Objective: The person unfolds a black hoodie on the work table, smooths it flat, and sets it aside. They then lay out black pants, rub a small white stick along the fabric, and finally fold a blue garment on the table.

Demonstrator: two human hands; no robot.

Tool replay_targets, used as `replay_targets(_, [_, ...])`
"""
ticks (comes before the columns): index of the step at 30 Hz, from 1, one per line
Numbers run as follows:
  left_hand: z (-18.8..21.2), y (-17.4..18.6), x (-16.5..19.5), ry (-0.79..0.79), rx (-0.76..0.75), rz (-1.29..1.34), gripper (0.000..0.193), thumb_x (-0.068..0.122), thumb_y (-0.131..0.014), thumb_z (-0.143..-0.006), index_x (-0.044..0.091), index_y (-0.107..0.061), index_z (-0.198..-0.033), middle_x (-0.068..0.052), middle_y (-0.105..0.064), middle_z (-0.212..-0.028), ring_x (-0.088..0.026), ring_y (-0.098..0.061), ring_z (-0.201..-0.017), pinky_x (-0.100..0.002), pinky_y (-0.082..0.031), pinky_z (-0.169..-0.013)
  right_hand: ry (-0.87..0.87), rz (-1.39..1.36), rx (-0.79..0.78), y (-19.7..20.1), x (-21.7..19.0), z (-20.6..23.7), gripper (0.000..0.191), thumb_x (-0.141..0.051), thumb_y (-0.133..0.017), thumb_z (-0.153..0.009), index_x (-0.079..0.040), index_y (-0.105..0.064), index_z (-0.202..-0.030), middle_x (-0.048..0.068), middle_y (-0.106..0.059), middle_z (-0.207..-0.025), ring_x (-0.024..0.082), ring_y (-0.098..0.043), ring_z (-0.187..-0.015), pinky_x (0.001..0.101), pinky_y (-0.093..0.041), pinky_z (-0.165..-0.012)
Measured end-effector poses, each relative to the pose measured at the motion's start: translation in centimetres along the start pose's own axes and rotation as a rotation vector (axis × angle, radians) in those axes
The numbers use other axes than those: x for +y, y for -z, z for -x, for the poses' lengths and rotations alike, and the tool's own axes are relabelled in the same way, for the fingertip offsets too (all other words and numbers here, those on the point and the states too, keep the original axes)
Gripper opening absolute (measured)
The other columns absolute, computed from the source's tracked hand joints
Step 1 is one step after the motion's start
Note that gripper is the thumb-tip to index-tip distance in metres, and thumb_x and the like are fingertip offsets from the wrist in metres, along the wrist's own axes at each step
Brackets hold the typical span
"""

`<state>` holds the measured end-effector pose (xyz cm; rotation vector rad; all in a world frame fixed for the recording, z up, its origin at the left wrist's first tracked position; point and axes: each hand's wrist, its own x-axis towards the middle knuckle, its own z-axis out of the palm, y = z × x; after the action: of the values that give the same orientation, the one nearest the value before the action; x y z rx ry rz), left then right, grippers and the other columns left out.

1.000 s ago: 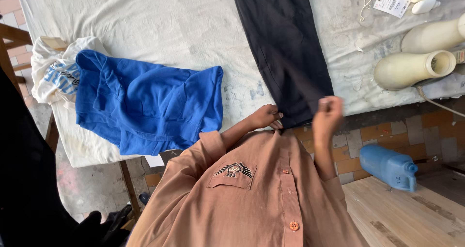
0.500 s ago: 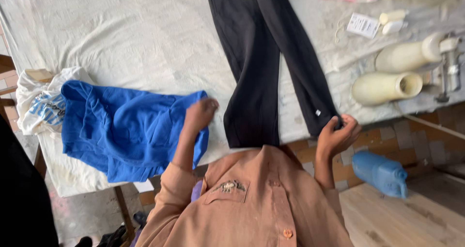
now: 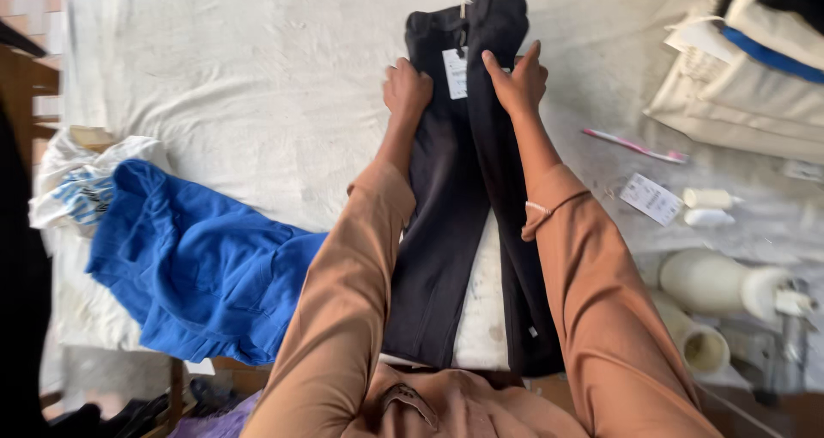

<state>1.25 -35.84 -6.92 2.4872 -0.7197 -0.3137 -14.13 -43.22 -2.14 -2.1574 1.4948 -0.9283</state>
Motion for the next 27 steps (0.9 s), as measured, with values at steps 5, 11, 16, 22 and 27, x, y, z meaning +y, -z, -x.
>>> replay_targets(5, [-2.7, 1.7, -2.5, -0.149, 0.142, -0.091, 0.044, 0.029, -0.055, -0.1, 0.005, -0.04, -0.134, -0.024, -0.073, -0.088, -0.046, -0.07, -0.079, -0.058, -0.052, -0.066, -0.244, -0.333, -0.107, -1.7, 2.0, -4.4, 0.045, -0.033, -0.084, -0.084, -0.005, -0.069, -0.117, 0.015, -0.072, -0.113, 0.036, -0.069, -0.106, 0.045, -0.053, -0.09])
replay_targets(11, [-6.4, 2.9, -2.6, -0.254, 0.213, -0.238, 0.038, 0.035, -0.06, -0.1, 0.009, -0.048, -0.126, -0.013, -0.071, -0.102, -0.035, -0.07, -0.091, -0.048, -0.054, -0.073, -0.3, -0.322, -0.221, -0.8, 6.5, -9.1, 0.033, -0.039, -0.079, -0.094, -0.011, -0.07, -0.108, 0.005, -0.074, -0.101, 0.023, -0.071, -0.094, 0.0391, -0.056, -0.078])
replay_targets(16, [-8.2, 1.1, -1.9, -0.229, 0.307, -0.148, 0.054, 0.044, -0.072, -0.092, 0.008, -0.052, -0.127, -0.017, -0.064, -0.118, -0.038, -0.064, -0.104, -0.049, -0.051, -0.079, -0.391, -0.568, -0.535, -0.1, 8.0, -10.5, 0.031, -0.037, -0.073, -0.096, -0.01, -0.071, -0.111, 0.002, -0.073, -0.094, 0.013, -0.07, -0.077, 0.0304, -0.055, -0.063])
replay_targets(22, [-13.1, 0.6, 0.0, 0.034, -0.054, 0.287, 0.058, 0.052, -0.079, -0.09, 0.002, -0.064, -0.115, -0.013, -0.071, -0.099, -0.027, -0.066, -0.096, -0.04, -0.052, -0.084, -0.339, -0.645, -0.586, -1.7, 6.5, -12.2, 0.031, -0.032, -0.079, -0.097, -0.005, -0.072, -0.11, 0.003, -0.074, -0.096, 0.009, -0.068, -0.078, 0.0256, -0.055, -0.066])
replay_targets(27, [-13.3, 0.5, -0.4, -0.185, -0.144, 0.698, 0.02, 0.018, -0.072, -0.093, 0.004, -0.067, -0.106, -0.009, -0.065, -0.086, -0.018, -0.06, -0.079, -0.034, -0.05, -0.073, -0.313, -0.881, -0.511, -4.0, 6.4, -11.8, 0.01, -0.006, -0.074, -0.093, -0.011, -0.067, -0.098, 0.002, -0.071, -0.092, 0.011, -0.068, -0.084, 0.0271, -0.056, -0.073])
